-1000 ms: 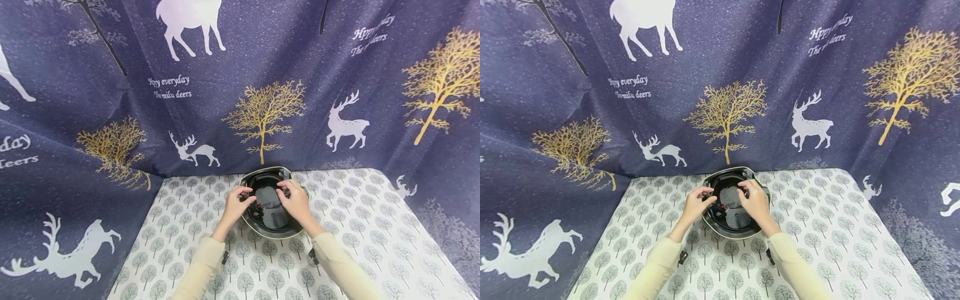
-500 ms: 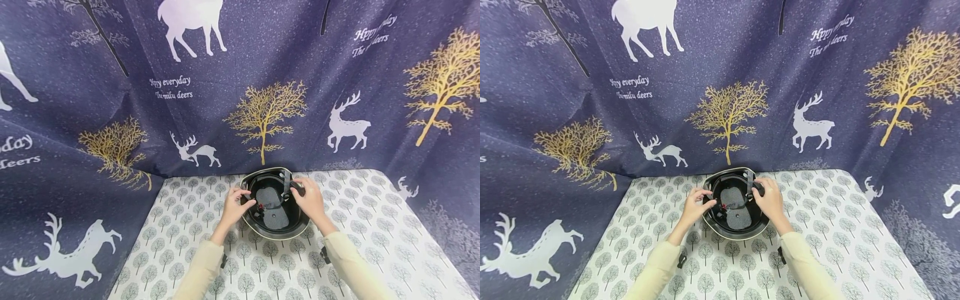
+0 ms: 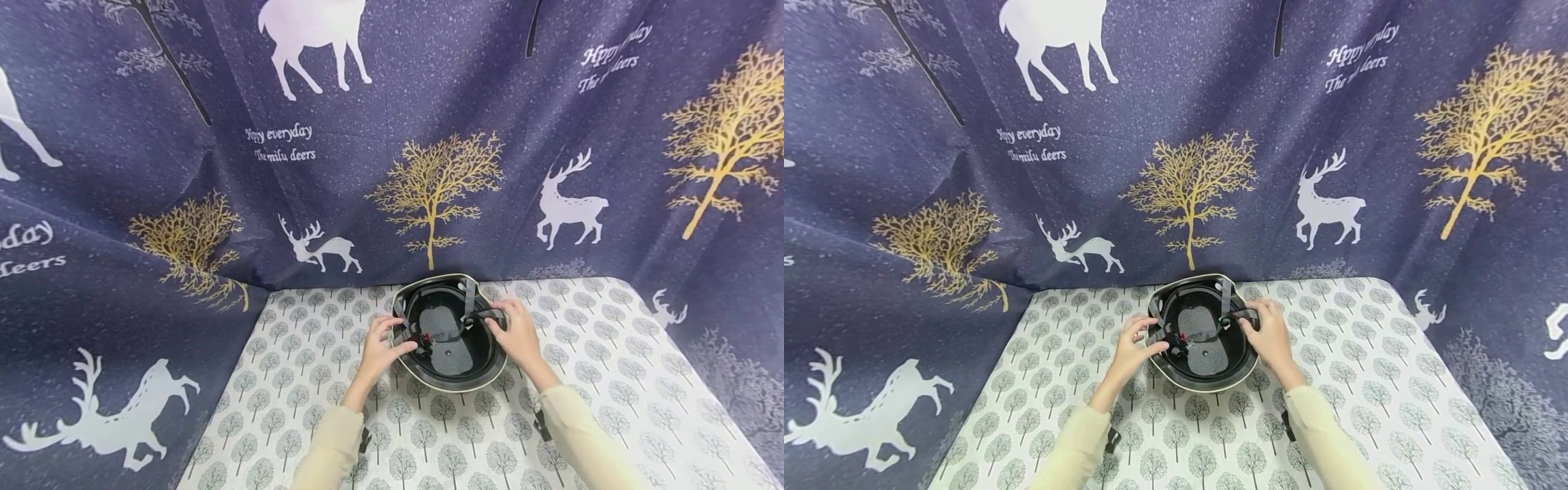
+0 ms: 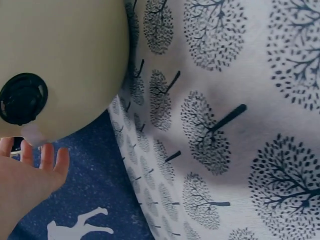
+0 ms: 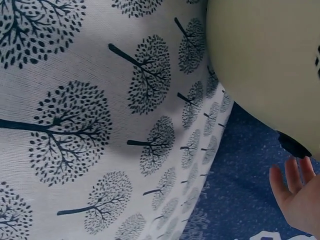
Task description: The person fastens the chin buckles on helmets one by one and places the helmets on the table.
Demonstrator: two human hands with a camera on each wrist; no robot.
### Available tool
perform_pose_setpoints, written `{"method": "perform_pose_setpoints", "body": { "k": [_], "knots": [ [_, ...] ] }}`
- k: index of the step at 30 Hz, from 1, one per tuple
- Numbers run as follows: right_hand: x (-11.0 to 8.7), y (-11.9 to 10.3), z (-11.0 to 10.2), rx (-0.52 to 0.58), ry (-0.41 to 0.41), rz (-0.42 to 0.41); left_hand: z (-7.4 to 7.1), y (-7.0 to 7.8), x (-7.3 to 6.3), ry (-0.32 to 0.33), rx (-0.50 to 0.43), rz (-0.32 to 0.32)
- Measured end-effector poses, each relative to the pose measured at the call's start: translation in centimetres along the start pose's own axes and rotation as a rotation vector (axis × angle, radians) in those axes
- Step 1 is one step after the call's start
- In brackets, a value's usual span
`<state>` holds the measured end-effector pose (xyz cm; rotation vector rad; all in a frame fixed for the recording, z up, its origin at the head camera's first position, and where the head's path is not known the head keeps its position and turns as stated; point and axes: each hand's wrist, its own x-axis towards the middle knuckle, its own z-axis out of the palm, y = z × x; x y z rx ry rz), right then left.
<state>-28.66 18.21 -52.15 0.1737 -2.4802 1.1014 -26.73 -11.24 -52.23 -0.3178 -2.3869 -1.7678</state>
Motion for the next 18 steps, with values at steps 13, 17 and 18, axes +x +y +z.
{"method": "perform_pose_setpoints", "body": {
  "k": [13, 17, 18],
  "knots": [
    [-0.8, 0.6, 0.5, 0.019, 0.023, 0.008, 0.4, -1.1, -0.9, -0.015, -0.001, 0.011],
    [-1.1, 0.6, 0.8, 0.056, 0.043, 0.035, 0.5, -1.3, -1.2, -0.016, -0.025, -0.054],
    [-1.2, 0.5, 0.9, 0.057, 0.051, 0.044, 0.5, -1.5, -1.3, -0.017, -0.027, -0.07]
  ]
}}
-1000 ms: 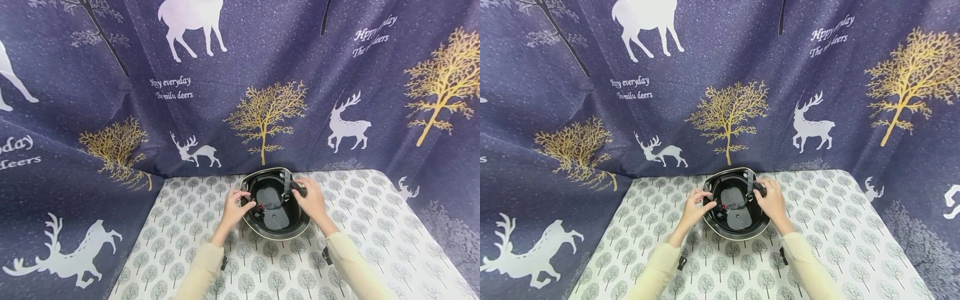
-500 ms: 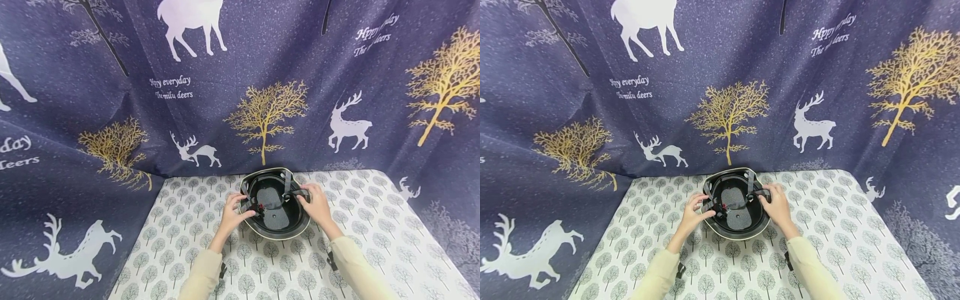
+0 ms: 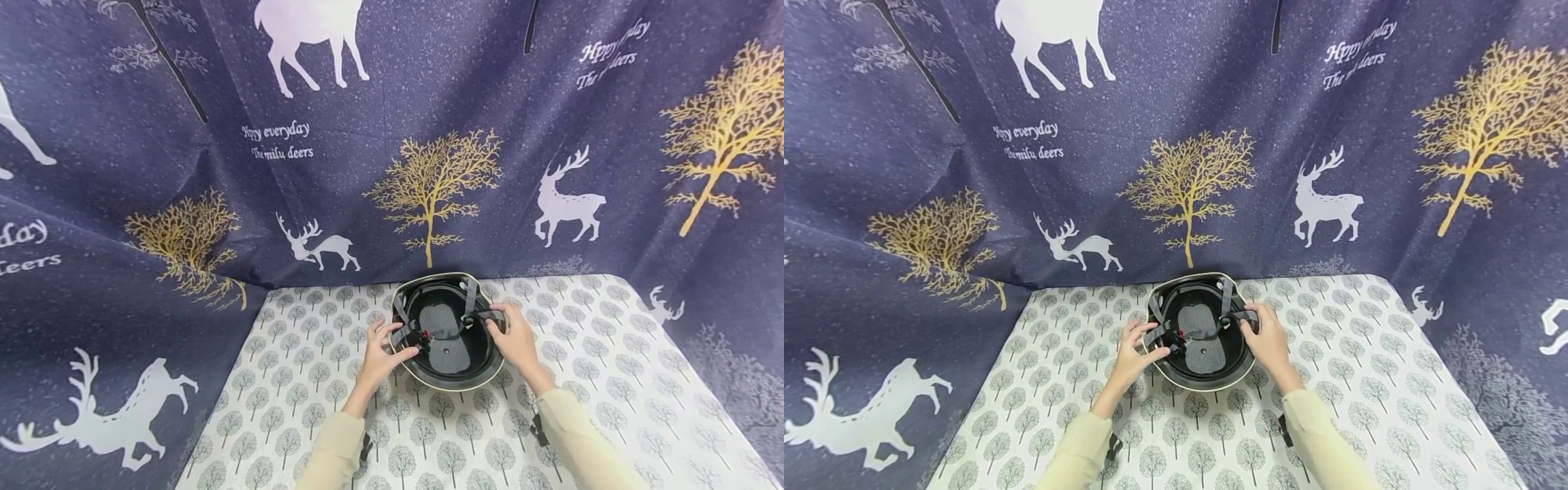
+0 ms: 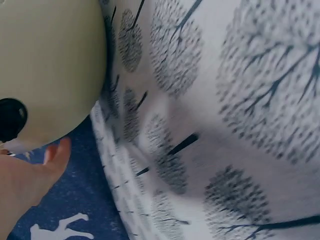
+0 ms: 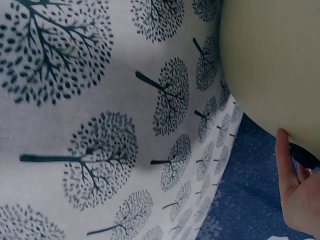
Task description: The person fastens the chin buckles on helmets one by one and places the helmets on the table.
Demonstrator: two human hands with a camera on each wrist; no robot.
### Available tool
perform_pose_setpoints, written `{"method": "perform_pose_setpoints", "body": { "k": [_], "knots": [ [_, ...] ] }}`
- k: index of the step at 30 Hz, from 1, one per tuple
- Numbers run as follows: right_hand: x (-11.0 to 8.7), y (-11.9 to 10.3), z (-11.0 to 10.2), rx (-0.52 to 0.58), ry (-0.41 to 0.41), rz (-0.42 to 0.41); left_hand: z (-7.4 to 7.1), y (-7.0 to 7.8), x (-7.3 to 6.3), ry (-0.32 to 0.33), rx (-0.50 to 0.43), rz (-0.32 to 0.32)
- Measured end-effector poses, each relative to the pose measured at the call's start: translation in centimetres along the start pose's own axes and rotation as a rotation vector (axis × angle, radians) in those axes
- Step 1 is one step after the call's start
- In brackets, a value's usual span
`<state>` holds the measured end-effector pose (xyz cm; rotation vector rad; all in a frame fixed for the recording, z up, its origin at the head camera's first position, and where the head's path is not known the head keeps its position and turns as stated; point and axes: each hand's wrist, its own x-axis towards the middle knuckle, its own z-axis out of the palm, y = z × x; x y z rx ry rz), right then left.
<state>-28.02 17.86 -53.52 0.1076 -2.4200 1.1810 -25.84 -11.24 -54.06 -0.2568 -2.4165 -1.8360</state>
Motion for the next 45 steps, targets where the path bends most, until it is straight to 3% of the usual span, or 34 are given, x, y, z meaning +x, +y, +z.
{"method": "perform_pose_setpoints", "body": {
  "k": [3, 7, 12, 18, 27, 35, 38, 42, 45],
  "knots": [
    [-0.2, -0.1, 0.2, -0.017, 0.023, 0.025, 0.0, -0.4, -0.2, -0.032, -0.057, -0.038],
    [-0.5, -0.5, 0.3, -0.01, 0.047, 0.07, 0.1, -0.8, -0.5, -0.074, -0.199, -0.074],
    [-0.8, -1.1, 0.8, 0.016, 0.043, 0.095, -0.3, -0.5, -1.0, -0.02, -0.27, -0.108],
    [-1.0, -1.5, 2.0, 0.056, 0.058, 0.138, -1.8, 0.2, -0.5, 0.01, -0.328, -0.078],
    [-2.0, -1.7, 4.0, 0.151, 0.014, 0.185, -4.0, 1.8, -0.1, 0.05, -0.17, -0.088],
    [-2.2, -1.1, 3.4, 0.163, -0.062, 0.185, -4.1, 6.2, -0.6, 0.03, -0.042, -0.033],
    [-2.1, -0.9, 3.2, 0.143, -0.075, 0.206, -4.0, 6.8, -0.5, 0.008, -0.037, -0.055],
    [-1.9, -1.0, 3.2, 0.109, -0.087, 0.208, -3.8, 5.5, 0.3, -0.005, -0.07, -0.09],
    [-1.7, -1.2, 3.2, 0.079, -0.085, 0.202, -3.6, 4.1, 0.9, 0.001, -0.055, -0.075]
  ]
}}
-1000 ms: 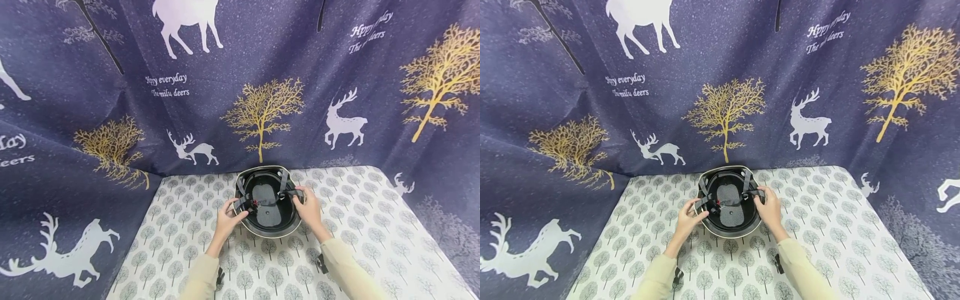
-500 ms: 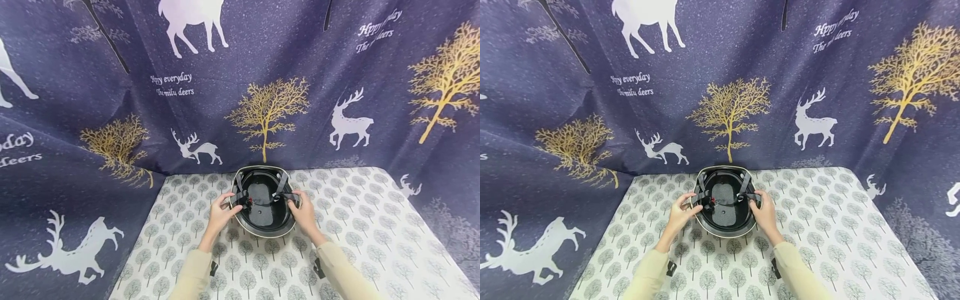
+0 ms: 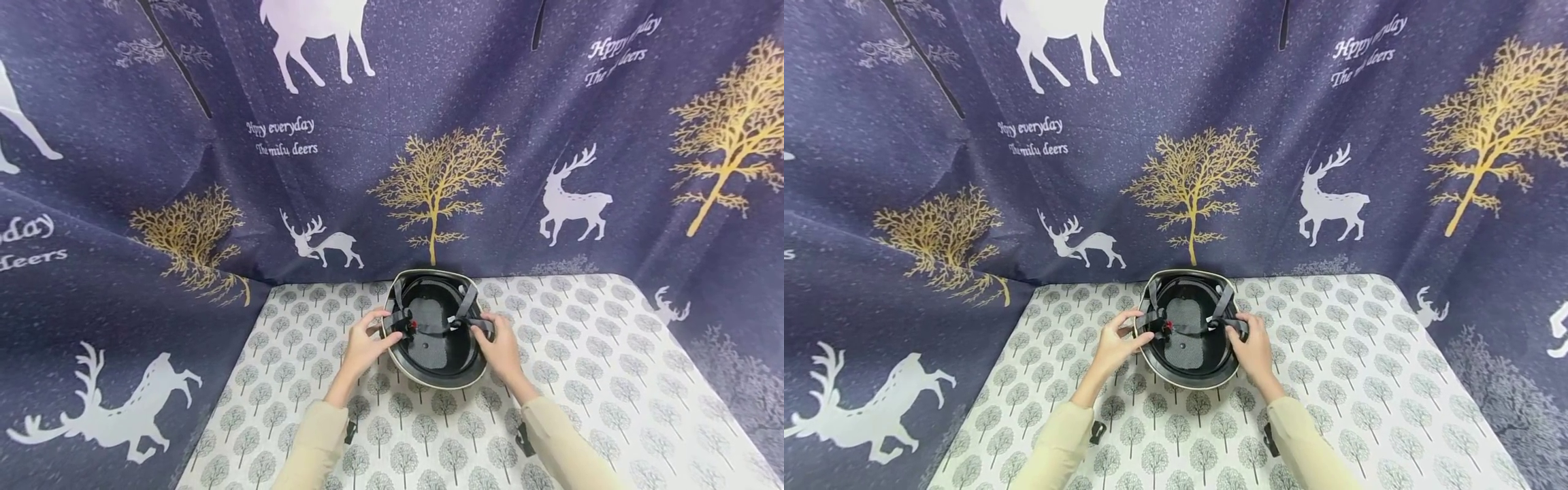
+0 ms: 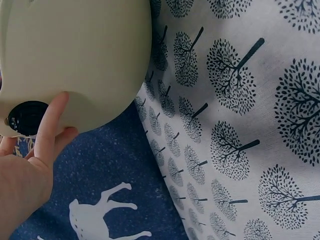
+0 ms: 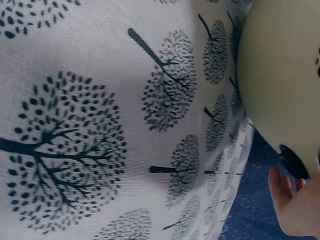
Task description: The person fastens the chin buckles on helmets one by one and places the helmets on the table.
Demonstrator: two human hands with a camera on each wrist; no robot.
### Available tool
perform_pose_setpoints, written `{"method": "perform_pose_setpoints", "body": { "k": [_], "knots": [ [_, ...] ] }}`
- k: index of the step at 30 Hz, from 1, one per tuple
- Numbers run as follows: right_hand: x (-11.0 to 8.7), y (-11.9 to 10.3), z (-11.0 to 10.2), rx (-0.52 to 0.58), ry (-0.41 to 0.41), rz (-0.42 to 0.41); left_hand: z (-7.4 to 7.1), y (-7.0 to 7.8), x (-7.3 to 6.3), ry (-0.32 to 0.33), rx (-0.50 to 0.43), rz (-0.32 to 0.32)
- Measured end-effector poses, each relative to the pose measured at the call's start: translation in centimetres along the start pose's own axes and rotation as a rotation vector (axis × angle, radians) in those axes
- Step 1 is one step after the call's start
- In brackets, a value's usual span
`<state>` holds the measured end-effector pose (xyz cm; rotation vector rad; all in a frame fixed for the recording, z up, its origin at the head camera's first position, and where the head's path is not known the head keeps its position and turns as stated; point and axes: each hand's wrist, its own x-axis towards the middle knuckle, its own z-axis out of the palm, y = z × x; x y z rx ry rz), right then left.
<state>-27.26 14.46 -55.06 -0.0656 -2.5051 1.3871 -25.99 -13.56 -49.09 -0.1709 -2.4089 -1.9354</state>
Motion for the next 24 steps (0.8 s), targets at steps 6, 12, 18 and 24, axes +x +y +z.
{"method": "perform_pose_setpoints", "body": {
  "k": [6, 12, 18, 24],
  "knots": [
    [-0.2, -1.2, 0.0, 0.003, 0.096, -0.126, 0.3, -0.1, 0.0, 0.013, 0.099, 0.093],
    [-1.0, -2.6, 0.8, -0.013, 0.199, -0.39, 0.4, 0.0, -0.1, 0.022, 0.132, 0.117],
    [-1.9, -4.0, 1.5, 0.005, 0.168, -0.483, 0.6, 0.0, 0.1, 0.026, 0.157, 0.125],
    [-3.3, -5.4, 1.7, 0.022, 0.029, -0.427, 0.9, 0.3, 0.4, 0.017, 0.169, 0.142]
  ]
}}
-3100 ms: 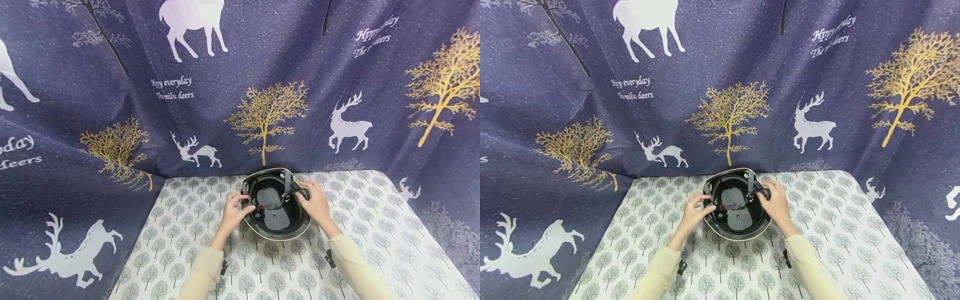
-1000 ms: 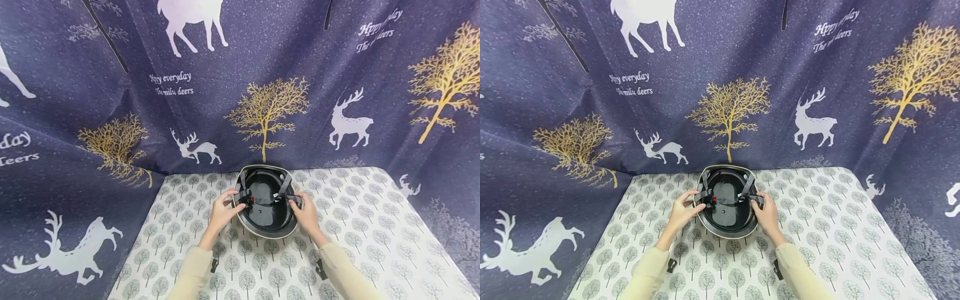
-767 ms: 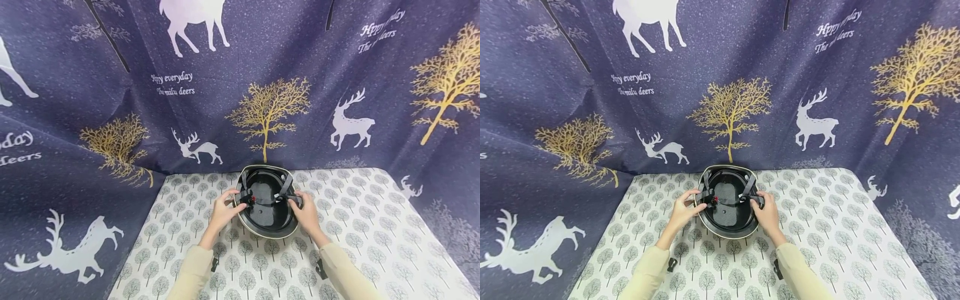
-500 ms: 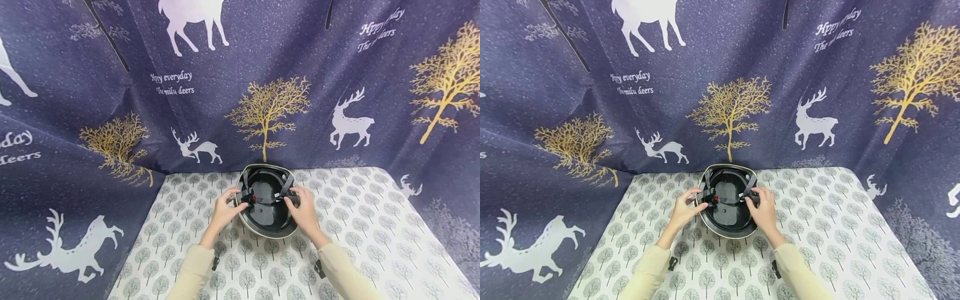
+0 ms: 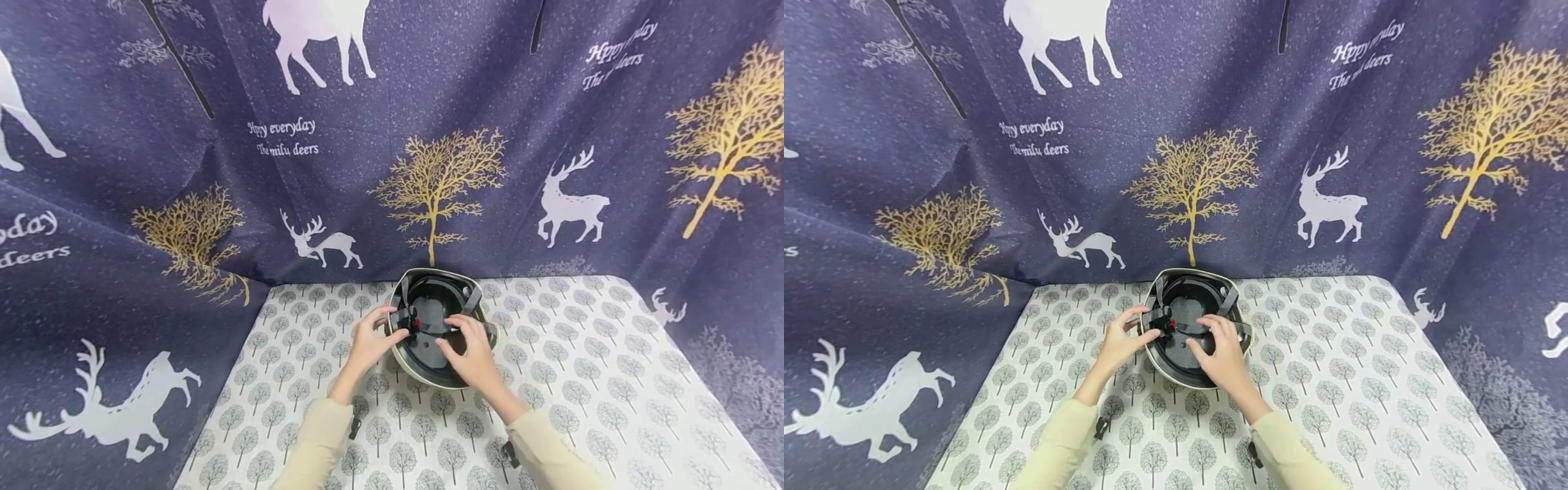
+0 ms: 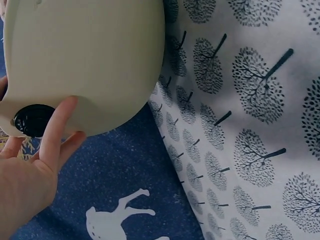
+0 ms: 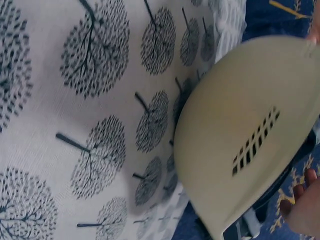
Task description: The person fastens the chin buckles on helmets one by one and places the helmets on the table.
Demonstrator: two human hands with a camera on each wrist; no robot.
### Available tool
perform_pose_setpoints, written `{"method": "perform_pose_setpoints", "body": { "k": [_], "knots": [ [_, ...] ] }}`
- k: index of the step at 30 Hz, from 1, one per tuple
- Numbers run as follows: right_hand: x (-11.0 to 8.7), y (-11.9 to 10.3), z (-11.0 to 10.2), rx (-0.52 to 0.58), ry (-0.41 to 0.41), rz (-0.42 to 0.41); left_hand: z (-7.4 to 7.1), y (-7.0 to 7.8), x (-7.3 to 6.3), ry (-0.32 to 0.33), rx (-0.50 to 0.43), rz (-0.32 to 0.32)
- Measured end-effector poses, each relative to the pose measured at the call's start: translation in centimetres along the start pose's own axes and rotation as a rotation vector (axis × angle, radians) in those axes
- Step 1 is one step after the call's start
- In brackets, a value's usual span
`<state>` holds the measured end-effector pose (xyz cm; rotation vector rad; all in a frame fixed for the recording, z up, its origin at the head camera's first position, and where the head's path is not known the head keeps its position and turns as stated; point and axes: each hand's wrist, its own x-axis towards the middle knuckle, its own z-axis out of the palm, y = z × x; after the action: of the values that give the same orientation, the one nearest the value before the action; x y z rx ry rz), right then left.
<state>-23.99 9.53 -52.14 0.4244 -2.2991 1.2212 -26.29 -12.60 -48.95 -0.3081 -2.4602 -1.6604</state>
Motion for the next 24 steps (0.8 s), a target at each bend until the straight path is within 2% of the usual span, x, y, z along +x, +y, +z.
{"method": "perform_pose_setpoints", "body": {
  "k": [4, 8, 13, 18, 24],
  "knots": [
    [-0.6, -1.2, 0.7, -0.002, -0.081, 0.001, 0.2, 0.5, 0.3, -0.017, -0.008, -0.008],
    [-1.0, -2.2, 1.5, -0.037, -0.145, -0.041, 0.3, 1.0, 0.5, -0.026, 0.01, -0.003],
    [-1.4, -2.8, 2.3, -0.119, -0.147, -0.055, 0.6, 1.5, 0.7, -0.036, 0.032, 0.003],
    [-1.6, -3.0, 2.5, -0.154, -0.152, -0.041, 0.8, 1.7, 0.8, -0.039, 0.045, 0.03],
    [-1.6, -3.3, 2.2, -0.089, -0.172, 0.035, 0.8, 2.4, 1.0, -0.068, 0.046, 0.035]
  ]
}}
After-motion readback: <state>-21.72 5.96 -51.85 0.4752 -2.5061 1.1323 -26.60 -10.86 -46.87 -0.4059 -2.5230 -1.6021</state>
